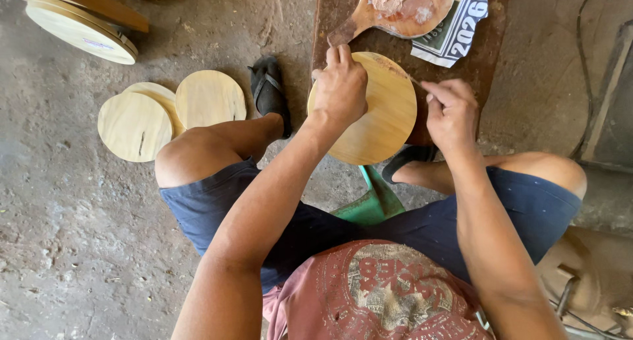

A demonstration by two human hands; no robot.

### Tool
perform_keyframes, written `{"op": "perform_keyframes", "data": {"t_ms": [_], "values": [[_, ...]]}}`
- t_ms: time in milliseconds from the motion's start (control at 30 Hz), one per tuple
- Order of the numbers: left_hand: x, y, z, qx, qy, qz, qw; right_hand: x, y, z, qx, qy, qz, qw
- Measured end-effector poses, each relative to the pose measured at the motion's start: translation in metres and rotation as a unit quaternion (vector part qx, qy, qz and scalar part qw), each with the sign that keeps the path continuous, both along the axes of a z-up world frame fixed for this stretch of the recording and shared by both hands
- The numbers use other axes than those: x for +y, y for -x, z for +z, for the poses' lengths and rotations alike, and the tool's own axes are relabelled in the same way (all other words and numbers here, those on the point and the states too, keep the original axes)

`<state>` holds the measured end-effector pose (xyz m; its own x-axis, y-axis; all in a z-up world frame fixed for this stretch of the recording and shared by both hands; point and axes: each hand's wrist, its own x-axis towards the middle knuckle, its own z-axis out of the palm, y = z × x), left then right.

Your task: The person sits on a stool and uses a knife to scoop a paste from a wooden scoop, then spreads it into a crack on a round wooden disc. They repeat this process on multiple discs, occasionally picking up a new disc from a stack on the floor.

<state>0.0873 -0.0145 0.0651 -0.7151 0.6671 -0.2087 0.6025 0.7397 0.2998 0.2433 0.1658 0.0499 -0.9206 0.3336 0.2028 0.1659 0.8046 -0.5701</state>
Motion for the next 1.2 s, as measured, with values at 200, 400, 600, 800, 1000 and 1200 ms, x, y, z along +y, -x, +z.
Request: {"op": "perform_keyframes", "data": {"t_ms": [200, 400, 600, 800, 1000, 1200], "values": [[0.002, 0.001, 0.003, -0.008, 0.005, 0.0, 1.0, -0.012, 0.016, 0.001, 0.015, -0.062, 0.019, 0.998], [0.002, -0.001, -0.007, 0.0, -0.003, 0.004, 1.0, -0.028, 0.012, 0.0, -0.001, -0.113, 0.041, 0.993], [0.003, 0.0, 0.001, -0.002, 0.001, 0.009, 1.0, -0.021, 0.007, 0.001, -0.005, -0.045, 0.047, 0.998], [0.0, -0.001, 0.002, 0.002, 0.002, 0.003, 1.0, -0.002, -0.008, -0.004, 0.01, -0.006, -0.015, 1.0], [0.002, 0.002, 0.005, -0.018, 0.014, -0.005, 1.0, -0.002, 0.0, -0.007, 0.011, -0.03, -0.009, 0.999], [0.001, 0.001, -0.002, 0.005, -0.002, -0.006, 1.0, -0.012, 0.0, -0.007, 0.016, -0.031, -0.005, 0.999]]}}
